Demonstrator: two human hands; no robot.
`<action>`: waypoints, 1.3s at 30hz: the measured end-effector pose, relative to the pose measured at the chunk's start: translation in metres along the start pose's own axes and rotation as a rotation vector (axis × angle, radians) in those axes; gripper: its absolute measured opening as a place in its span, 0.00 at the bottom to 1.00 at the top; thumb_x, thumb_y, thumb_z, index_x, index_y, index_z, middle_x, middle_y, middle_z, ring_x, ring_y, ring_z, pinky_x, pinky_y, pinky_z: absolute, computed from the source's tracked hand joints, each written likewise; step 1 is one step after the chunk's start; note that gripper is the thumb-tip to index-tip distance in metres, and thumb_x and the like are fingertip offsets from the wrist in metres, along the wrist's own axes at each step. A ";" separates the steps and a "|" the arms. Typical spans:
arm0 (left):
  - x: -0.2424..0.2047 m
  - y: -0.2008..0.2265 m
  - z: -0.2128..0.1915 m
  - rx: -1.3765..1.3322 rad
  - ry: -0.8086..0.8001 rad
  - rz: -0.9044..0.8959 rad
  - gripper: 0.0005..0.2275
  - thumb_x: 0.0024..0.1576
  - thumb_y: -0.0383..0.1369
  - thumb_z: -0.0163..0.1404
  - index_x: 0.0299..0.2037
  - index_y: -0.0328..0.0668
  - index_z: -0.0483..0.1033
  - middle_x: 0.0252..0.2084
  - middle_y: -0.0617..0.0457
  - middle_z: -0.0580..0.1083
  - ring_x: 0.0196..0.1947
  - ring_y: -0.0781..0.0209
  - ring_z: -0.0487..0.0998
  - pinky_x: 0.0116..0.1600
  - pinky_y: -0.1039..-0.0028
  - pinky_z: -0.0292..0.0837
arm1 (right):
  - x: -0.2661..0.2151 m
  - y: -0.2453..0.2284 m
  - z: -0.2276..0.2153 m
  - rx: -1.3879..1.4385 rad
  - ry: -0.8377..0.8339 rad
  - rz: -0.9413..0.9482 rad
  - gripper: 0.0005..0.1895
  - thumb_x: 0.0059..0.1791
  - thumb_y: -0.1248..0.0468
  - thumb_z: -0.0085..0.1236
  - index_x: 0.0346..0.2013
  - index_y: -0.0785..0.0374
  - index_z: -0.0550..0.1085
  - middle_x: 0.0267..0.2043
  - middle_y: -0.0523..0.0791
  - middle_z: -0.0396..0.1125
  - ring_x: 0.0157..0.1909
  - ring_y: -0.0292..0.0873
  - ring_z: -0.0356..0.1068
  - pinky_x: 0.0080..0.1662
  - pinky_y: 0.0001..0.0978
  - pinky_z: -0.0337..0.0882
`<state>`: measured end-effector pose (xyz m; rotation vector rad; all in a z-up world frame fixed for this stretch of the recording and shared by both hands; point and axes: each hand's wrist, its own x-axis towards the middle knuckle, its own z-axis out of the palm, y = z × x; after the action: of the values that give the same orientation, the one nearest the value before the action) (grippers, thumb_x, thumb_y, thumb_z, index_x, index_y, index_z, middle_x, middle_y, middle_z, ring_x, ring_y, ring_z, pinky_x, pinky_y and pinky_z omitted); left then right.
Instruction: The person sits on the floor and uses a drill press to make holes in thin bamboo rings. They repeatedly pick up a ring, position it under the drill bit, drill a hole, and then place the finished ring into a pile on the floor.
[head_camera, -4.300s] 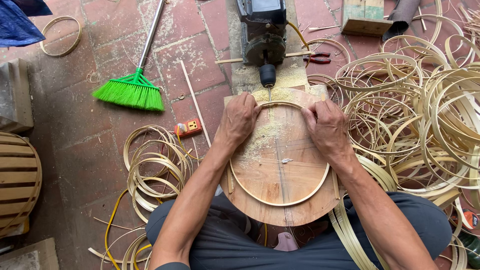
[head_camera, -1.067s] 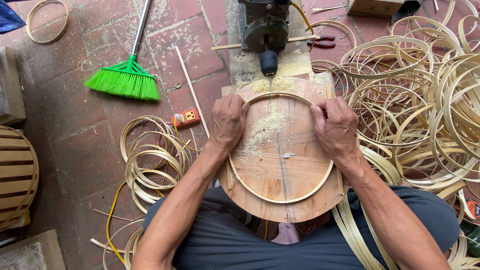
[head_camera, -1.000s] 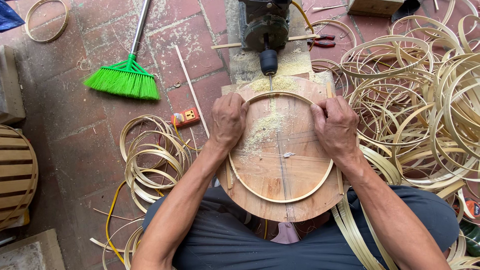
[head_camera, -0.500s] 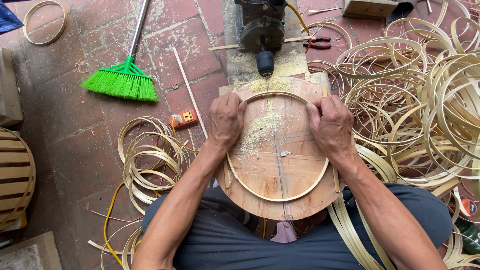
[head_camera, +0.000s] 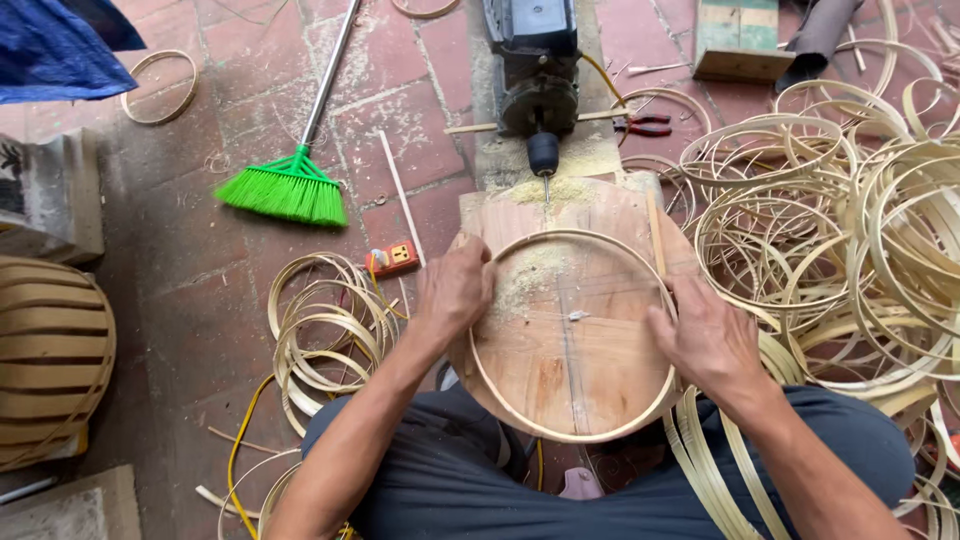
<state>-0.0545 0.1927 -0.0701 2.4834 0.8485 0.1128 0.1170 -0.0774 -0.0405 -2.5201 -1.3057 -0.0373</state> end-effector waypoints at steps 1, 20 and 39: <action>0.005 0.002 -0.006 0.056 -0.097 -0.012 0.12 0.62 0.43 0.49 0.37 0.41 0.73 0.27 0.50 0.73 0.23 0.56 0.72 0.32 0.60 0.69 | 0.001 -0.002 -0.002 -0.017 -0.029 0.033 0.16 0.47 0.58 0.58 0.46 0.63 0.76 0.38 0.49 0.71 0.29 0.45 0.70 0.32 0.41 0.73; 0.068 -0.009 0.044 0.056 0.313 0.564 0.12 0.56 0.39 0.59 0.32 0.39 0.73 0.28 0.55 0.68 0.23 0.63 0.65 0.25 0.72 0.63 | 0.059 0.020 0.052 -0.030 0.151 -0.068 0.09 0.58 0.60 0.58 0.42 0.63 0.80 0.31 0.44 0.69 0.26 0.38 0.65 0.26 0.29 0.66; 0.061 -0.008 0.027 0.045 0.422 0.541 0.09 0.57 0.31 0.57 0.32 0.37 0.70 0.31 0.48 0.69 0.30 0.54 0.74 0.35 0.64 0.73 | 0.054 -0.001 0.053 0.095 0.301 -0.064 0.05 0.53 0.67 0.61 0.37 0.66 0.73 0.36 0.48 0.65 0.36 0.45 0.67 0.40 0.39 0.69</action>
<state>-0.0036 0.2223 -0.1029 2.7121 0.3038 0.8331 0.1423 -0.0192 -0.0821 -2.2848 -1.2330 -0.3456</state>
